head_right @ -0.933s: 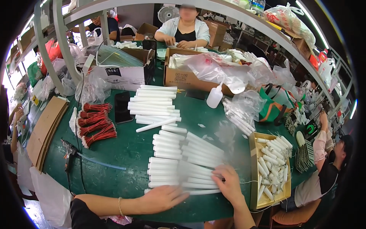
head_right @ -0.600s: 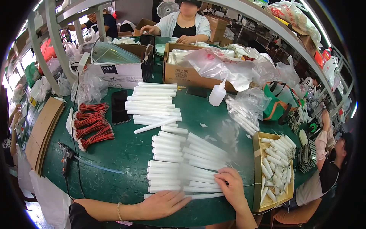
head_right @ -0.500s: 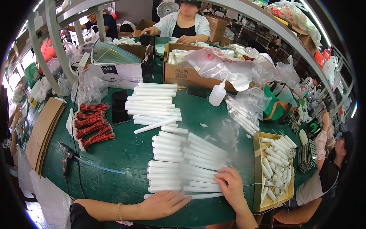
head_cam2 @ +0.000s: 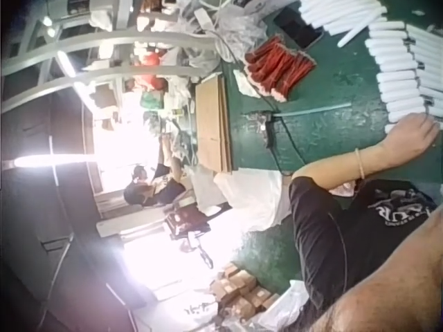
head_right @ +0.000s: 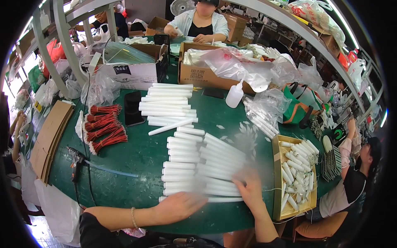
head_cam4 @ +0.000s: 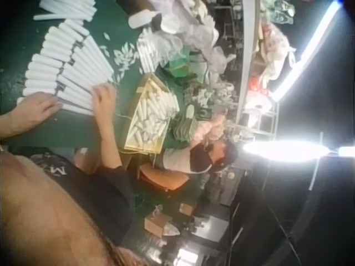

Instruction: Assembling white plastic tubes with clear wiring on a factory production line.

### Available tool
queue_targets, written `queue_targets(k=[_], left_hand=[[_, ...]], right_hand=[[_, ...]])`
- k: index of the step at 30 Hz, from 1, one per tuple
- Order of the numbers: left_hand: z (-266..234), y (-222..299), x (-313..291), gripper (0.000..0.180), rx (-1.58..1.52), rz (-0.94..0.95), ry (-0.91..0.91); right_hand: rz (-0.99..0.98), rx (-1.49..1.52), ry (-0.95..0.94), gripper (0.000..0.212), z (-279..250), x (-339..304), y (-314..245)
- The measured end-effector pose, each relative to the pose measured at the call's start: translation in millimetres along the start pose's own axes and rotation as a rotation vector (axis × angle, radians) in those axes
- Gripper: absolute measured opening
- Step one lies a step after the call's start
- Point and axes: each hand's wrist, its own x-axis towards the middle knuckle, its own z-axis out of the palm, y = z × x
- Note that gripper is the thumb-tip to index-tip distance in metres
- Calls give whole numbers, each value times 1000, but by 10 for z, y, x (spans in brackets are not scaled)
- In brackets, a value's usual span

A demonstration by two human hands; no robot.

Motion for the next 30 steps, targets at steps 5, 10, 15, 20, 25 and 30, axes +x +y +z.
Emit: queue_targets(k=[5, 10, 15, 20, 25, 30], left_hand=[[182, -24, 18, 34, -45, -43, 187], [52, -9, 60, 27, 142, 31, 246], [-122, 3, -160, 39, 230, -111, 199], [-250, 74, -328, 46, 215, -375, 18], [-156, -21, -356, 47, 142, -382, 52], [-181, -82, -308, 54, 64, -406, 42]], right_hand=[[-167, -45, 49, 19, -52, -53, -262], [-348, -140, -168, 45, -81, -291, -546], [-357, -316, -323, 52, -61, -416, -507], [-340, -345, -267, 41, 7, -411, -285], [-357, -331, -281, 40, 37, -286, -249], [-345, -341, -317, 41, 8, -184, -225]])
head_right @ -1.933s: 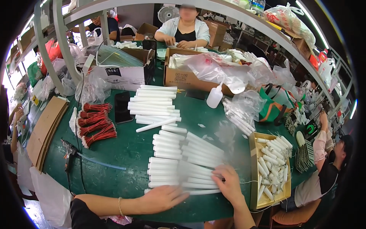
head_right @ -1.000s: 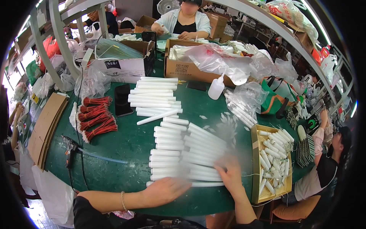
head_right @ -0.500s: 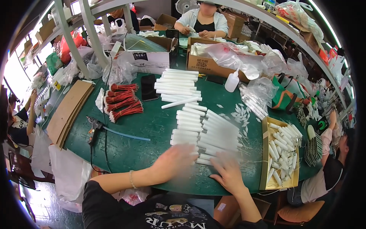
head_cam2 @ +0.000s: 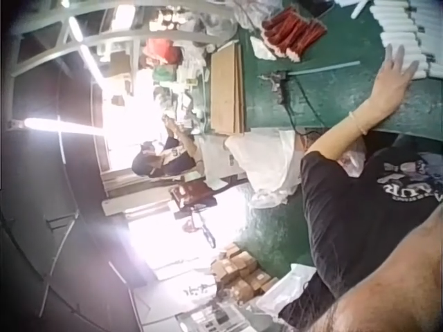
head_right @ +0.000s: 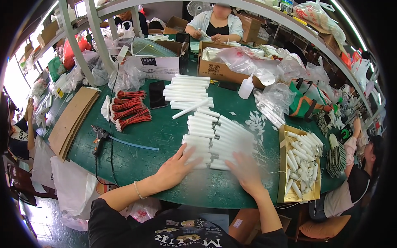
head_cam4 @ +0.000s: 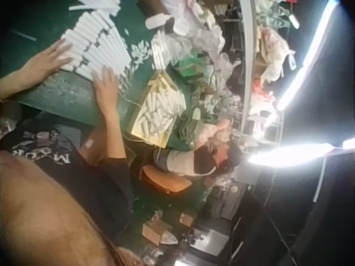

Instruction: Assembling white plastic tubes with clear wiring on a factory production line.

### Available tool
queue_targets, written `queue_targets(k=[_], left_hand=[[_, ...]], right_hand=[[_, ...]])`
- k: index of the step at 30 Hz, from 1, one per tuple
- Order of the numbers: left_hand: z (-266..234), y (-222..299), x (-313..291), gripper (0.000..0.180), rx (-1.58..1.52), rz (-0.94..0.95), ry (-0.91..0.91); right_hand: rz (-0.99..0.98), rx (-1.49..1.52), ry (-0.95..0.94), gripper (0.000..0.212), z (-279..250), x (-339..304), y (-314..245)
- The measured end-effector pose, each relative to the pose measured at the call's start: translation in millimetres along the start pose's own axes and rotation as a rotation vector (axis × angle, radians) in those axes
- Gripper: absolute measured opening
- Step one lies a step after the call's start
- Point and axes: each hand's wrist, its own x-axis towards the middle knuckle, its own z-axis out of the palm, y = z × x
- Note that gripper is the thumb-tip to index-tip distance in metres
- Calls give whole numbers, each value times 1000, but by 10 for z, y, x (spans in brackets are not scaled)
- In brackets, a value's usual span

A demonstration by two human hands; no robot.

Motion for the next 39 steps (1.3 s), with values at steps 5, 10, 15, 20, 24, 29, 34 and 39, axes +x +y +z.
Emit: queue_targets(k=[5, 10, 15, 20, 24, 29, 34, 39], left_hand=[[-12, 10, 37, 52, 111, 17, 37], [30, 126, 57, 49, 213, 172, 67], [316, 468, -24, 45, -248, 513, -93], [432, 520, -46, 32, -229, 579, -265], [516, 492, -111, 32, -196, 593, -196], [511, 471, -81, 23, -118, 660, -303], [556, 460, -95, 24, -104, 665, -348], [615, 469, -119, 26, -99, 669, -312]], right_hand=[[-13, -11, 17, 42, 6, 13, 12], [-24, -23, 198, 41, -72, 15, -171], [-295, 191, 296, 34, 26, 201, -357], [-469, 361, 214, 29, 174, 269, -557], [-539, 578, 121, 32, 239, 270, -603], [-494, 610, 104, 30, 275, 240, -577], [-475, 617, 96, 28, 277, 245, -571], [-452, 644, 113, 24, 248, 259, -578]])
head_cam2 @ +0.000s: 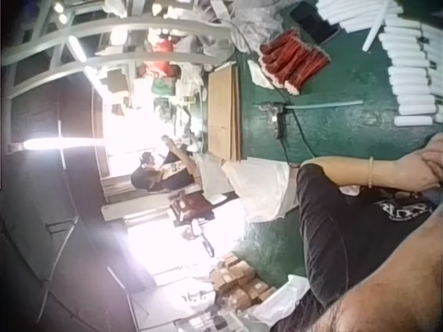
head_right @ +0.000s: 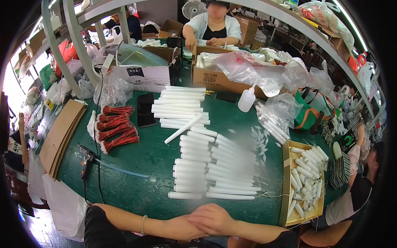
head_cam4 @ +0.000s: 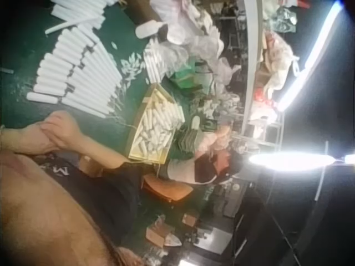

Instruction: Assembling white plastic tubes with clear wiring on a factory production line.

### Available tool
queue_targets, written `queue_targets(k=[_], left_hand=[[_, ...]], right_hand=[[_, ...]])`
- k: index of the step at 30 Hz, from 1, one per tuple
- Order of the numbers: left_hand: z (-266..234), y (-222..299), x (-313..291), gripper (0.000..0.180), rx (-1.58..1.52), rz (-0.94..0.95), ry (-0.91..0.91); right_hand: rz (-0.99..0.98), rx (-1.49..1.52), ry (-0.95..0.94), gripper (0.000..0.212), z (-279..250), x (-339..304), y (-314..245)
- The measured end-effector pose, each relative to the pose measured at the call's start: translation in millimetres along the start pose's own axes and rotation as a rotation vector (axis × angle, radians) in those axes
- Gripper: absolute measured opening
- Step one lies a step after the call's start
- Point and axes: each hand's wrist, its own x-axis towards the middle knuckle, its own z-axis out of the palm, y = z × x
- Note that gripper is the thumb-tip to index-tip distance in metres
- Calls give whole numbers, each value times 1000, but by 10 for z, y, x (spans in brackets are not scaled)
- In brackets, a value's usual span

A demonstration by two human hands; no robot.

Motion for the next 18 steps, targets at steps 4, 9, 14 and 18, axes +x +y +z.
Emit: queue_targets(k=[4, 9, 14, 18], left_hand=[[-2, -4, 5, 26, 47, 6, -35], [-13, -3, -4, 26, 14, 4, -44], [-25, -7, -7, 25, 14, -1, -10], [-28, -11, -2, 23, 22, 15, 4]], right_hand=[[11, -4, 15, 22, 12, -9, 0], [6, -12, 4, 22, -4, 5, -14], [9, -7, 6, 22, 5, 1, -10], [11, -6, 8, 22, 4, 6, -11]])
